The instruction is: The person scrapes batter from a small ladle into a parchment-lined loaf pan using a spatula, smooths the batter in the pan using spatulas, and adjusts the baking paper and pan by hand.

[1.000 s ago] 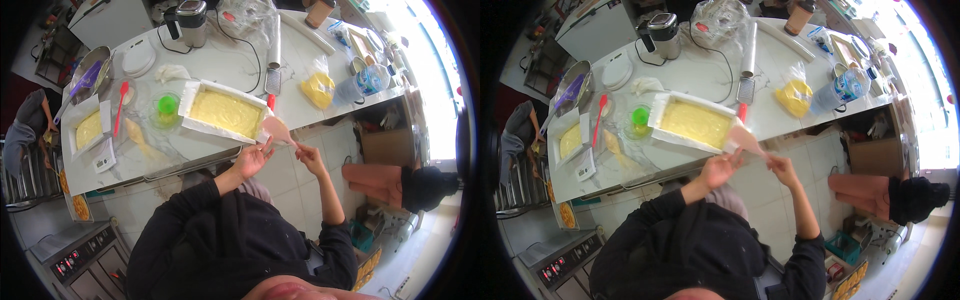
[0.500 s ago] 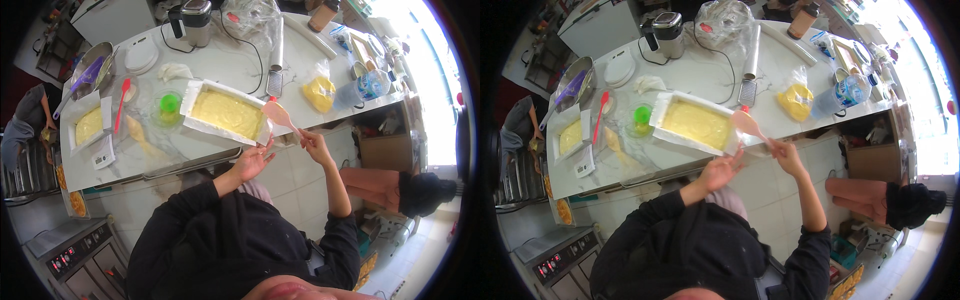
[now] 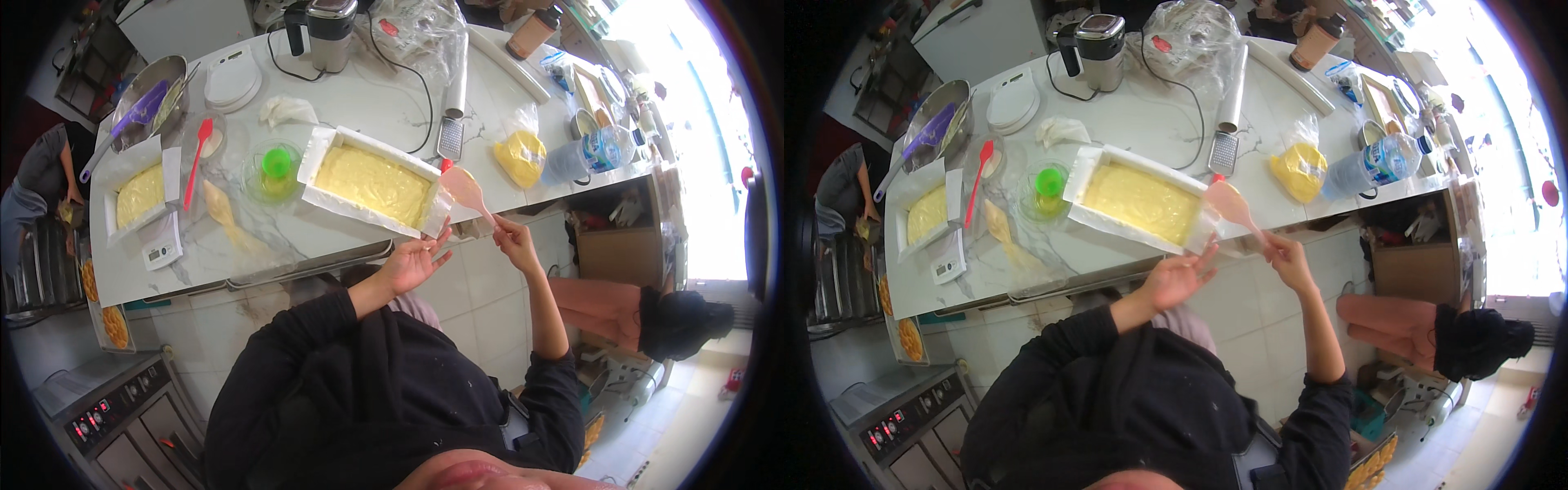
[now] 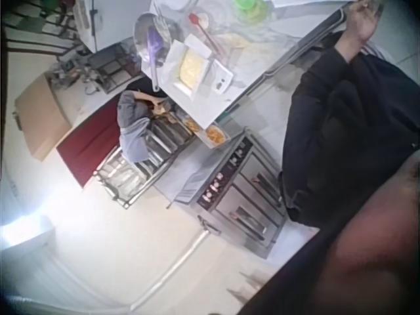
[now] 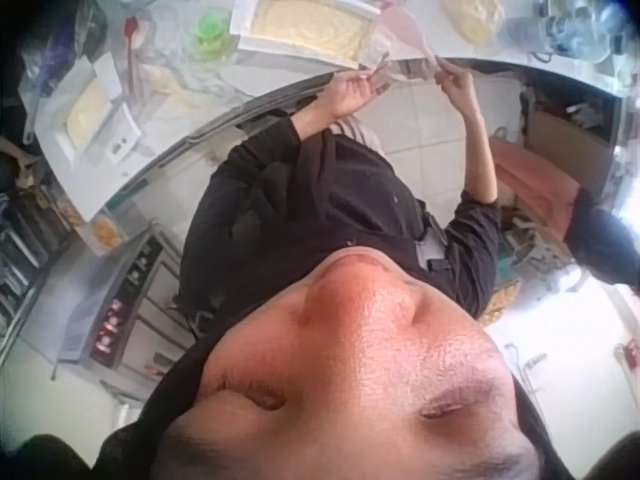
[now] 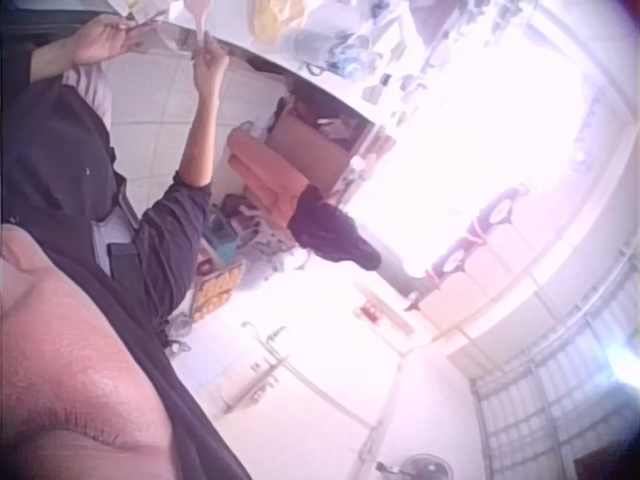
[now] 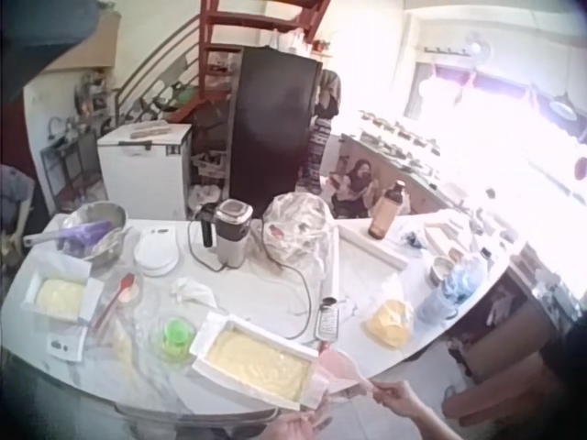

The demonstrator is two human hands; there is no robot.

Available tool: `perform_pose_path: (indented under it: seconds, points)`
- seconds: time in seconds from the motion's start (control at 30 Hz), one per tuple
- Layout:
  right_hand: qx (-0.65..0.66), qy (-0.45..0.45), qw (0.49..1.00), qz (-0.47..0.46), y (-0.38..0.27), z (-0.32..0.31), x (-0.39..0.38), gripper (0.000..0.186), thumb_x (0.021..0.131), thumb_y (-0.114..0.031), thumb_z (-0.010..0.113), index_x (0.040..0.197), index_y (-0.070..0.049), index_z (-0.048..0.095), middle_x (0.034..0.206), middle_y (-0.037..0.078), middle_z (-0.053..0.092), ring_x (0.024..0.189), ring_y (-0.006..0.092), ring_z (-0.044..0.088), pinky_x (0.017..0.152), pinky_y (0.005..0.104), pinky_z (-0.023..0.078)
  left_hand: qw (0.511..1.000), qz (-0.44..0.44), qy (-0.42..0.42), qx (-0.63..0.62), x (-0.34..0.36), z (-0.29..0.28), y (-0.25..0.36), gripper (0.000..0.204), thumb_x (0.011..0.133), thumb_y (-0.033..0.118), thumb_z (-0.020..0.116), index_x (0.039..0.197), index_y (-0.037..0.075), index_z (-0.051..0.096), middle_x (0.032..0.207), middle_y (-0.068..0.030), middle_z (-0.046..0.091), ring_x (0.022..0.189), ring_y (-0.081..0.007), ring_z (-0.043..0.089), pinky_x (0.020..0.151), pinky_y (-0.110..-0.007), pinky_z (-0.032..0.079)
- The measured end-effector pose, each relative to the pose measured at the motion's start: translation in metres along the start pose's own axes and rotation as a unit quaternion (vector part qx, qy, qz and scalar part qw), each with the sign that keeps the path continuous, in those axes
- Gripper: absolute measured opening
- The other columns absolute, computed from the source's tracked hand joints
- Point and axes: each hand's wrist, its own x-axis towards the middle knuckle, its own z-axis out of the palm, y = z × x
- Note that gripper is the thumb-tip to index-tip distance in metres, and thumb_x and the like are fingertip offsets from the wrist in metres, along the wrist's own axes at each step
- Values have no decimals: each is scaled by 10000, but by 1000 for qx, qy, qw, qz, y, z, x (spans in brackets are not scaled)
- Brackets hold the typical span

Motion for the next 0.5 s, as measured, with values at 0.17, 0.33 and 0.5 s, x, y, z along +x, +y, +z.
perform_pose_path:
  seconds: [0.17, 0.33, 0.5]
  points:
    - [50, -22, 996, 64, 13, 11, -6, 324, 793, -56, 484, 1109, 1, 520, 647, -26, 472, 550, 41, 401, 459, 182, 331, 999, -14, -24, -23, 0, -5, 2, 190, 780, 23, 432, 949, 41, 518, 1316, 12, 316, 1220, -117, 276, 964, -335, 276]
    - [49, -35, 994, 92, 4, 3, -16, 322, 789, -47, 479, 1104, 4, 522, 652, -18, 480, 552, 49, 409, 472, 191, 348, 1000, -27, 8, -6, -1, -1, 2, 135, 785, 30, 435, 855, 43, 550, 1304, 9, 335, 1206, -115, 292, 968, -333, 272]
    - [-61, -53, 996, 41, -35, -6, -15, 286, 830, -106, 475, 1096, -18, 535, 555, -44, 419, 463, 19, 343, 400, 168, 281, 999, -42, 1, 30, -4, -7, 6, 146, 785, 42, 448, 908, 59, 525, 1286, 10, 362, 1192, -119, 308, 961, -332, 277]
